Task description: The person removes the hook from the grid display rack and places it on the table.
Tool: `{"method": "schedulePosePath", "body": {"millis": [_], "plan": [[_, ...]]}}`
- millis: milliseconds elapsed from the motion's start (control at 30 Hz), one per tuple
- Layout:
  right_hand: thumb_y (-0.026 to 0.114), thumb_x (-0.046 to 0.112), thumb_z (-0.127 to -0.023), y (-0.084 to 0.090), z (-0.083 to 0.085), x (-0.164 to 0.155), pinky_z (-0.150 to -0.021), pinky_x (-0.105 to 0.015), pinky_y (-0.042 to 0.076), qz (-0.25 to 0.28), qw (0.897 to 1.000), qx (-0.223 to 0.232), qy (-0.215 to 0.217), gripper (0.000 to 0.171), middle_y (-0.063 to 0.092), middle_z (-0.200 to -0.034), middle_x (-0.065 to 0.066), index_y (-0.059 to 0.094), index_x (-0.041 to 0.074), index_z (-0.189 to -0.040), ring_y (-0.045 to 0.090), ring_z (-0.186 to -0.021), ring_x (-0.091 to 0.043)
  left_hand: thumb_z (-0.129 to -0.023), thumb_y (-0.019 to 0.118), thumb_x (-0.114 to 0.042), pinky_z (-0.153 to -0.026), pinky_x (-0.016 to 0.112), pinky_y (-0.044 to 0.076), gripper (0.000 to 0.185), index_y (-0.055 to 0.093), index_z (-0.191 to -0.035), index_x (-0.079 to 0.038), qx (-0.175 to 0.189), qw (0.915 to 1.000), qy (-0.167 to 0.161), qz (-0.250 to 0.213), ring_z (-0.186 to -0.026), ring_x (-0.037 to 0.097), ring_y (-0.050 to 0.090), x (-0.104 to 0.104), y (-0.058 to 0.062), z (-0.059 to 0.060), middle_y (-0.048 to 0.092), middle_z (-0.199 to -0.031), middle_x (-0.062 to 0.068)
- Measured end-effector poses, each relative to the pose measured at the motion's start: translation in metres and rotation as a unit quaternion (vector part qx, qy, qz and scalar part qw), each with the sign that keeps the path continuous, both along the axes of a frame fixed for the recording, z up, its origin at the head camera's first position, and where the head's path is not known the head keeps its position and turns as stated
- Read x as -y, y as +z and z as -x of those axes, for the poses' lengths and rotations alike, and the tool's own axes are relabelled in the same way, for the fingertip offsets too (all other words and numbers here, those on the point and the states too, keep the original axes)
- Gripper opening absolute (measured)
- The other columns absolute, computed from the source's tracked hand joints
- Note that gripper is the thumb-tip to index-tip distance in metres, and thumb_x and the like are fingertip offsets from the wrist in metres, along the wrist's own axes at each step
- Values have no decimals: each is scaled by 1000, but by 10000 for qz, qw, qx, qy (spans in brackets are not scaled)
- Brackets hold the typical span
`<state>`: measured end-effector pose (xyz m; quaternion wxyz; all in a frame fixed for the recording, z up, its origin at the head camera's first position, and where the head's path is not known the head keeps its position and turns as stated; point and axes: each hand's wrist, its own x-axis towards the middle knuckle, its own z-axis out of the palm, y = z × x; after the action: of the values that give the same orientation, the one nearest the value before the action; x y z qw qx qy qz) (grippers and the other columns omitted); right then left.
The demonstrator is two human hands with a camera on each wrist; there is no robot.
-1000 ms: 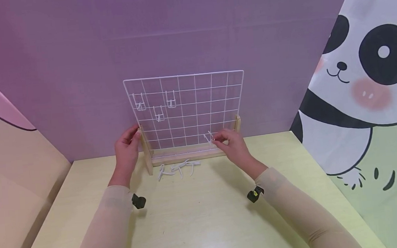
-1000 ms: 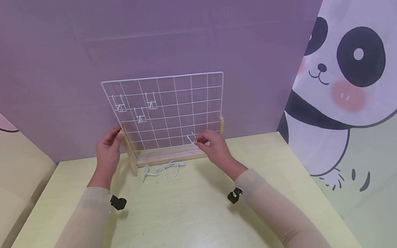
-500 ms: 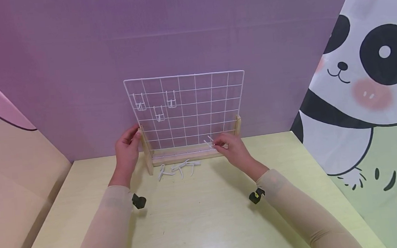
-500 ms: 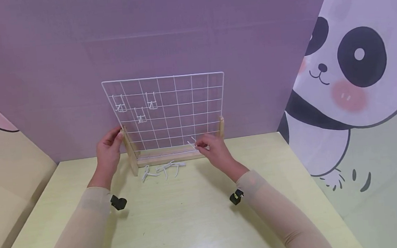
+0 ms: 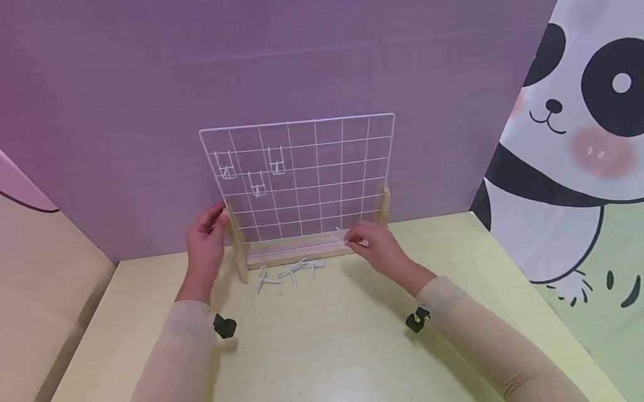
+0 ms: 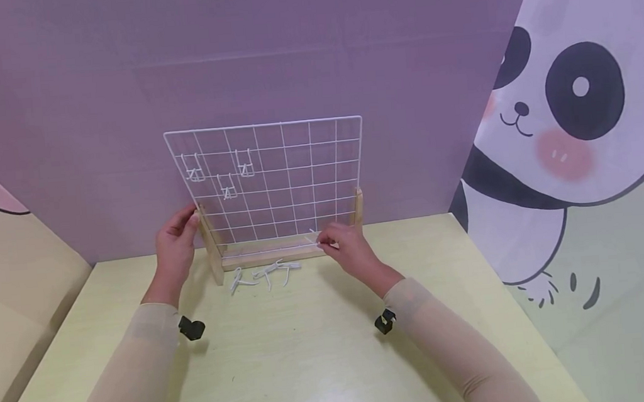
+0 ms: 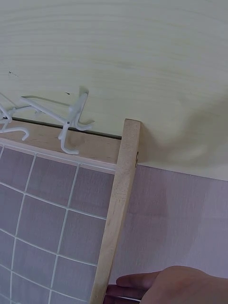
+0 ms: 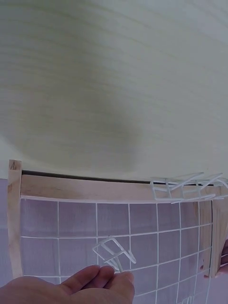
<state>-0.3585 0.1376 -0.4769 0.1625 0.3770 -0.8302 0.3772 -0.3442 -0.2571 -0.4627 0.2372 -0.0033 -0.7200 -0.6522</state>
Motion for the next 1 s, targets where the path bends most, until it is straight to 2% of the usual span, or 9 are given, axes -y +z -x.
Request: {"method": "schedulePosePath", "body": {"millis": [233, 633, 833, 1000], "plan": [[81, -4, -98, -8, 2, 1, -83, -31, 66, -47, 9999, -43, 145, 6, 75, -96, -6, 79, 1, -99, 74, -90, -21, -114, 66, -22, -110, 22, 52, 38, 69, -148, -5, 69, 10000, 31, -27, -126, 11, 62, -1, 1, -2, 71, -147, 7], [81, -7, -97, -15, 0, 4, -81, -30, 65, -272, 9994, -206, 32, 12, 75, -96, -5, 79, 4, -100, 72, -89, -20, -114, 65, -24, -112, 24, 52, 40, 69, -150, -8, 154, 9998, -46, -72, -129, 12, 61, -1, 5, -2, 69, -150, 9], [82, -8, -95, -17, 0, 7, -86, -37, 63, -655, 9957, -658, 47, 13, 76, -96, -5, 78, 5, -98, 73, -90, -22, -114, 66, -25, -110, 23, 52, 39, 70, -149, -7, 108, 9999, -74, -64, -128, 11, 61, -1, 3, -2, 70, -148, 8], [83, -8, -93, -19, -2, 9, -85, -34, 63, -801, 9934, -817, 86, 15, 75, -94, -3, 78, 5, -97, 72, -89, -21, -114, 66, -24, -107, 19, 52, 40, 69, -149, -6, 55, 9999, -94, -73, -126, 10, 62, 1, 1, -1, 71, -146, 7]]}}
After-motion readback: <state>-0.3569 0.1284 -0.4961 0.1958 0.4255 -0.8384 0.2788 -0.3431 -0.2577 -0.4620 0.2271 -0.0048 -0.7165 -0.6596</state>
